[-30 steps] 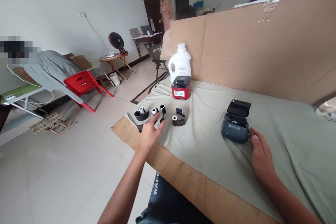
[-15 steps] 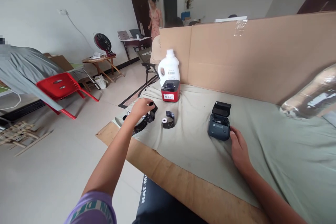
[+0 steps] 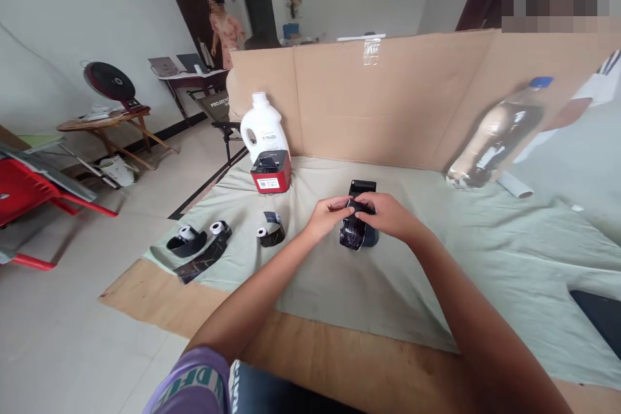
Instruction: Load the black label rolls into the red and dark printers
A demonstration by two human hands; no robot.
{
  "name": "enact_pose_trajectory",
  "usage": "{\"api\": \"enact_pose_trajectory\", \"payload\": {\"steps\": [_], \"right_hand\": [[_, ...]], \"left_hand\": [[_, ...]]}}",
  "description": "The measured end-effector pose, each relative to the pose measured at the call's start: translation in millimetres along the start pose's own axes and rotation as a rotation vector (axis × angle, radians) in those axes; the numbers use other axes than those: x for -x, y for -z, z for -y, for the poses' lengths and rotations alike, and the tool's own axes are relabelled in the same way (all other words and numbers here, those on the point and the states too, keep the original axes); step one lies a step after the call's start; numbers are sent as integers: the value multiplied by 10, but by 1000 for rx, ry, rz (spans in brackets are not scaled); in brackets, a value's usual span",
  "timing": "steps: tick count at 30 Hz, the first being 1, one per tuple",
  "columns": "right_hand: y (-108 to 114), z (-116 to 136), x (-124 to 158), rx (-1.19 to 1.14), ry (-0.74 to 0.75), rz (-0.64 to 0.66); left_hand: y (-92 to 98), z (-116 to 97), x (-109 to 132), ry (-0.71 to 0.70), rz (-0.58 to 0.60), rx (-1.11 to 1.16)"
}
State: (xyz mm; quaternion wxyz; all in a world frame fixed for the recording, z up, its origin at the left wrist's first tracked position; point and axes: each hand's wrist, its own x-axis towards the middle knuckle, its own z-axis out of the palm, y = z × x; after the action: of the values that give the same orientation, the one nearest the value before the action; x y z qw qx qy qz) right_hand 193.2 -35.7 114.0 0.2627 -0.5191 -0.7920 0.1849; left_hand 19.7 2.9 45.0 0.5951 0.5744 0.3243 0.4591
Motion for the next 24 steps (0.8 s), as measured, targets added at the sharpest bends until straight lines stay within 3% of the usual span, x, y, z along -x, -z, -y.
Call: {"api": "enact_pose_trajectory", "payload": {"steps": [2,5,8,11,24], "right_hand": [[80,-148,-126,42,-20,64],[52,-390,-273,103,-58,47],[-78,-558,-357,197,-107,38],[-193,-630,-380,303,-162,80],[-400,-504,-332,539,-209,104]], "left_hand": [[-104,180,-39,-67,-137,-37],[-131,336,83,-269,-275,-336],[-110,381,253,-400,-239,-639],[-114,376,307,-411,-182,-777],[-145,383,278,-375,-117,-887]]}}
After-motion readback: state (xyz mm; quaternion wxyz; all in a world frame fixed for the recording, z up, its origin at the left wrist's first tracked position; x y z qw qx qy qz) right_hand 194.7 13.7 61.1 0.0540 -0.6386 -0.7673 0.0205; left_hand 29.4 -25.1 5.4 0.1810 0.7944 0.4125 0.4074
